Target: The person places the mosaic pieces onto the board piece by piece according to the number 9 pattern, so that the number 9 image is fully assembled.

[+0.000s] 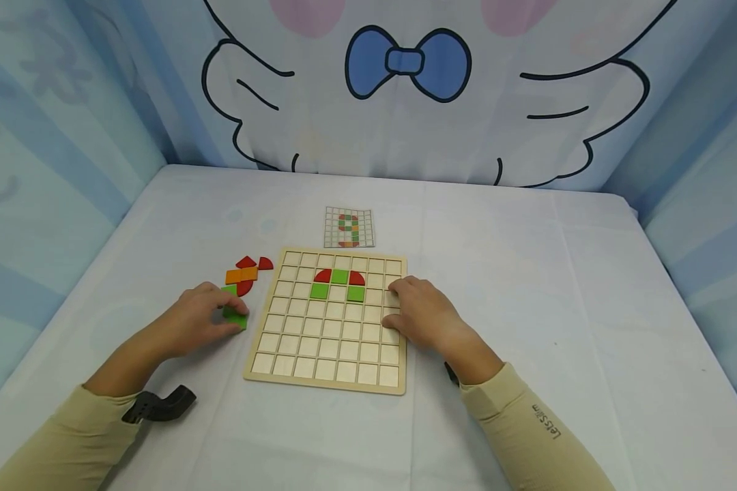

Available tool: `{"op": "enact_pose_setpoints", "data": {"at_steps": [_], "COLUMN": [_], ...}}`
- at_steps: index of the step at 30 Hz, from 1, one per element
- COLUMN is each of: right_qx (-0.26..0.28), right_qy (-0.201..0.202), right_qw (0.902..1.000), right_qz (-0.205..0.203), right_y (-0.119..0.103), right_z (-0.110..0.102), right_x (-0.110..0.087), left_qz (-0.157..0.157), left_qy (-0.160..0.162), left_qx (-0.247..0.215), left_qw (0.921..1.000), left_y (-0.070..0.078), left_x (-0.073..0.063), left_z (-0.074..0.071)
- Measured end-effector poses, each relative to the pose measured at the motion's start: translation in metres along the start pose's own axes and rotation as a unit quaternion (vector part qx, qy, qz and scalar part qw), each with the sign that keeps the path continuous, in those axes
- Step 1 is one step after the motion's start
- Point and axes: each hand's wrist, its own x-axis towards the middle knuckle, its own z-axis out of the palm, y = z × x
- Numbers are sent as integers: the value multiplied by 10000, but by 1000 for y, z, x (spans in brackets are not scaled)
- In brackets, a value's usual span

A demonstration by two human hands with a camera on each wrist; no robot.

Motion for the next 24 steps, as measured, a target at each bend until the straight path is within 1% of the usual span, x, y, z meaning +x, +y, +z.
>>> {"op": "enact_pose_setpoints", "data": {"at_steps": [5,11,15,18,24], "right_qx": [36,19,12,36,43], "right_qy": [-6,2,13,19,35], "right_qw": [10000,10000,10000,10000,10000], "right_qz": [11,27,25,18,-16], "right_y": [-1,-1,-2,-2,-1], "right_z": [0,-1,-2,-1,-1], "right_x": [-1,-1,-1,-1,-1], "left_qz": [78,276,359,337,157], "left_qy": [55,198,271,262,178], "left_qx": [31,152,135,110,180], "left_qw": [9999,9993,9989,9990,9996], "left_y": [1,-1,-3,-3,-2], "left_x": [0,2,3,3,2], "left_z": [-1,0,2,2,0]}}
